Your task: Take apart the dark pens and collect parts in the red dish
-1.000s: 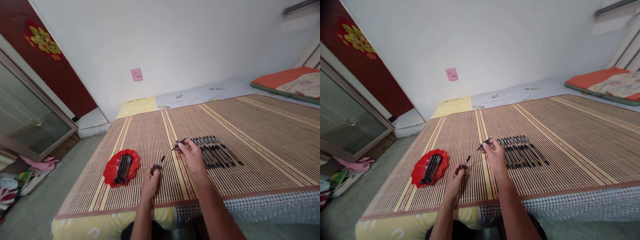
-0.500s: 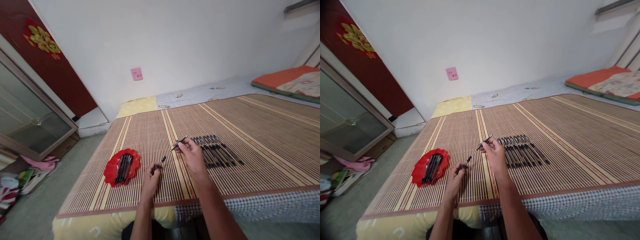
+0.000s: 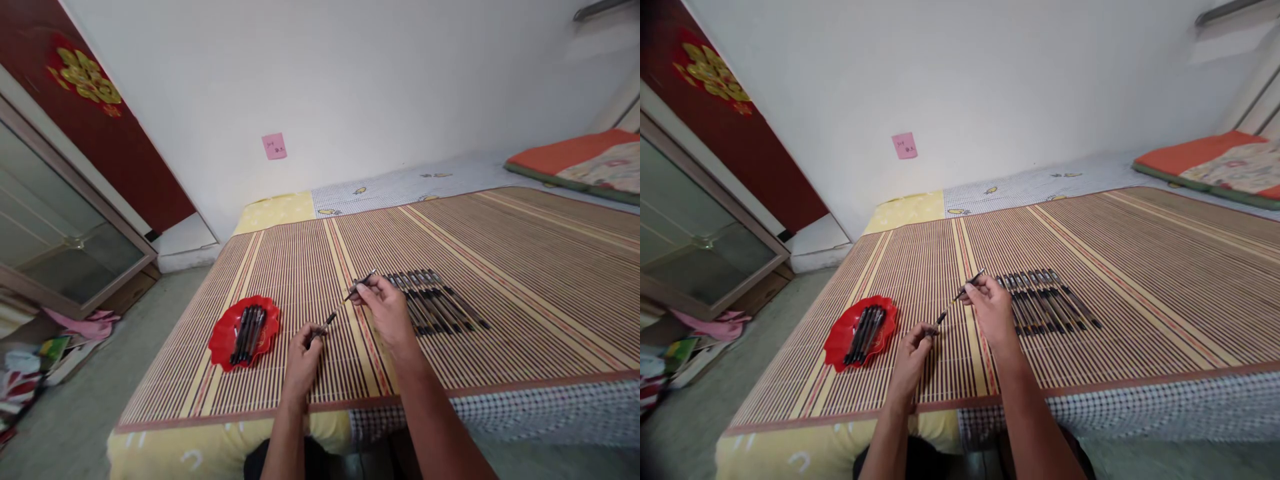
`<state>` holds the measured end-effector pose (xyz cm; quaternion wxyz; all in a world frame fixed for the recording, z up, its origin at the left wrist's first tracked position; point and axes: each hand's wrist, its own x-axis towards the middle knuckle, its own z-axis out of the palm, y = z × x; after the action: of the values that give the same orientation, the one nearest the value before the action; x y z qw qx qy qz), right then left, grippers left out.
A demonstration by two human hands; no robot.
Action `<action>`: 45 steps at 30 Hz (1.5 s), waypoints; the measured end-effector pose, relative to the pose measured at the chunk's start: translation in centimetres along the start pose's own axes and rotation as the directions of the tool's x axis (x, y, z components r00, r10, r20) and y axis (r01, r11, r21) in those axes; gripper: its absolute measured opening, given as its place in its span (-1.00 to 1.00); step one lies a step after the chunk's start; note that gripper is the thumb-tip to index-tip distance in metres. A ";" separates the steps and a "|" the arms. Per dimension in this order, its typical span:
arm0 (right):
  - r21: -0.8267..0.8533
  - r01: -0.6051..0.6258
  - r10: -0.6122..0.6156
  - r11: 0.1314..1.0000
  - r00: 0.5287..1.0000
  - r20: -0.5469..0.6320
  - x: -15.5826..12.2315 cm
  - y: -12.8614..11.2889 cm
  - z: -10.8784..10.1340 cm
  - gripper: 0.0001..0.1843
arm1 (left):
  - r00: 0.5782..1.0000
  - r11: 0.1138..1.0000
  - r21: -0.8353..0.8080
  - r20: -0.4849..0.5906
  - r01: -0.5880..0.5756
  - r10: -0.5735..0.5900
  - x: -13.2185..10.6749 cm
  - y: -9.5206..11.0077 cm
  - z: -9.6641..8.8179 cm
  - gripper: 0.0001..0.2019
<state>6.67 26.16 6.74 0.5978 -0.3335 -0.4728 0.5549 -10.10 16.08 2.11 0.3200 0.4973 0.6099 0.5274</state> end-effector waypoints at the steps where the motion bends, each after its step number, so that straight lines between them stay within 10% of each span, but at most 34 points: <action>1: -0.003 0.001 -0.001 1.000 1.000 0.003 0.0 0.0 0.0 -0.62 | 1.000 1.000 -0.005 0.001 -0.001 0.001 0.0 -0.1 0.0 -0.85; 45: -0.056 0.074 -0.071 0.996 0.996 0.055 -0.3 -0.9 -0.3 -0.80 | 0.997 0.988 -0.156 -0.068 0.015 -0.026 -0.2 0.0 0.0 -0.83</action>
<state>7.29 25.75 7.41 0.5948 -0.3184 -0.5161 0.5276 -10.08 15.90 2.07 0.3417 0.4460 0.5829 0.5869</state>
